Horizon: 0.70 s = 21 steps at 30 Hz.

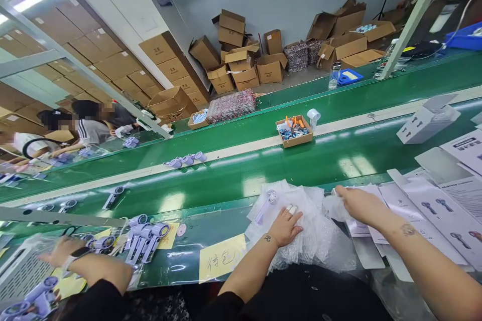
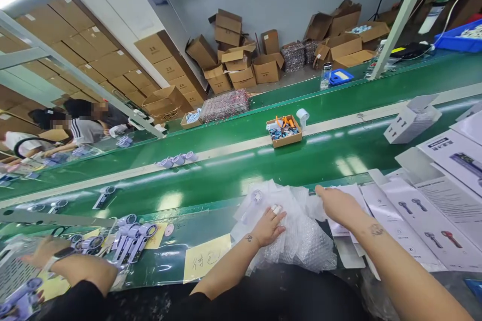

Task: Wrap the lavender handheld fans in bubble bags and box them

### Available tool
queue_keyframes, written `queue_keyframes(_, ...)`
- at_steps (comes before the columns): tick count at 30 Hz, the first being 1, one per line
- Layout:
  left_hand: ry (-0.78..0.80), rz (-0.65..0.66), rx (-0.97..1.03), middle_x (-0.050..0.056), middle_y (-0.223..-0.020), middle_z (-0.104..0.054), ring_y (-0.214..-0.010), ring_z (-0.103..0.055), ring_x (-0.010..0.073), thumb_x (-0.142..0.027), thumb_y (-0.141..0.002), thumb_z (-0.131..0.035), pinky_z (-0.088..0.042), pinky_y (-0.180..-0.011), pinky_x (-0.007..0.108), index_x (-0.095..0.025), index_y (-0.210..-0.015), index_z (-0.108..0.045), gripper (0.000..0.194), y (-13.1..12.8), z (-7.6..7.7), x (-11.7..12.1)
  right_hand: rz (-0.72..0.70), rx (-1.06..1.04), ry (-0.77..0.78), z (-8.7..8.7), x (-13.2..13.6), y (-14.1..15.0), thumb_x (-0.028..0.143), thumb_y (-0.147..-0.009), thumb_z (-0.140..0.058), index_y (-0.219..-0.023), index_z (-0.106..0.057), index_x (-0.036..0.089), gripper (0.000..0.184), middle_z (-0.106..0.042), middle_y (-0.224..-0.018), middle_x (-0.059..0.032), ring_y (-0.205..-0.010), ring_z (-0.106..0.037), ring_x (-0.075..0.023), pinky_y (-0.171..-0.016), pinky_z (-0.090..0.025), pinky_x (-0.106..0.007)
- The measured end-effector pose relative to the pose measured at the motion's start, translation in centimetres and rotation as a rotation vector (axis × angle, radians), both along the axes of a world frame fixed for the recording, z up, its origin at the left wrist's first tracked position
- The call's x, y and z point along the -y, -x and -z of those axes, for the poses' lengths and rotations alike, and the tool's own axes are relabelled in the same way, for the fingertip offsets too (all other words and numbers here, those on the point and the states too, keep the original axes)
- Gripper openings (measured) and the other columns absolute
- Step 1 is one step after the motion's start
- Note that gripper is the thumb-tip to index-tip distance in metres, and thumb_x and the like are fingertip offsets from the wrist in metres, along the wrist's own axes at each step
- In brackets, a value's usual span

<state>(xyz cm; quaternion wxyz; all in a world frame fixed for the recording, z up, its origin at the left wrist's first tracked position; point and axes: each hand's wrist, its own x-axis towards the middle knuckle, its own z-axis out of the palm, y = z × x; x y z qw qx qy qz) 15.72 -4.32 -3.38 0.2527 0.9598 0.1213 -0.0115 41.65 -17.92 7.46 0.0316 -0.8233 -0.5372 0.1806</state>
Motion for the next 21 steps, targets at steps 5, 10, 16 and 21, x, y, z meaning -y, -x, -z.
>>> queue_keyframes(5,0.154,-0.185,0.151,0.015,-0.132,-0.049,-0.127,-0.038,0.0271,-0.044,-0.092,-0.037,-0.026,-0.108,0.051,-0.017,-0.132,-0.042,0.048,0.2,-3.0,-0.5,0.226,-0.375,-0.389,-4.1,2.6,-0.2,0.041,-0.079,-0.052,-0.106,-0.055,0.024,0.031,-0.066,-0.087,-0.0065,-0.071,-0.059,-0.0217,-0.061,-0.041,-0.031)
queue_keyframes(10,0.549,-0.376,0.451,0.017,-0.131,-0.045,-0.114,-0.046,0.0306,-0.059,-0.063,-0.072,-0.037,-0.099,0.051,-0.018,-0.137,-0.033,0.093,-0.7,-9.7,2.5,0.288,-0.958,-0.518,-4.3,2.5,5.5,0.051,-0.078,-0.055,-0.095,-0.057,0.021,0.034,-0.063,-0.082,-0.0048,-0.068,-0.055,-0.0187,-0.060,-0.044,-0.030)
queue_keyframes(16,1.303,-0.646,0.674,0.007,-0.094,-0.063,-0.084,-0.058,0.0179,-0.045,-0.075,-0.067,-0.047,-0.076,0.032,-0.015,-0.099,-0.061,0.039,-1.1,-13.3,3.6,0.422,-1.324,-0.310,-1.6,3.8,10.7,0.057,-0.082,-0.049,-0.090,-0.057,0.021,0.037,-0.060,-0.066,0.0008,-0.053,-0.051,-0.0130,-0.049,-0.040,-0.025)
queue_keyframes(21,1.266,-0.703,0.718,0.003,-0.091,-0.063,-0.079,-0.057,0.0138,-0.043,-0.077,-0.065,-0.044,-0.073,0.026,-0.018,-0.098,-0.059,0.033,-0.1,-13.9,3.8,0.484,-1.292,-0.489,-1.4,5.1,10.9,0.057,-0.072,-0.063,-0.111,-0.053,0.024,0.052,-0.062,-0.113,-0.0088,-0.098,-0.060,-0.0213,-0.079,-0.048,-0.031)
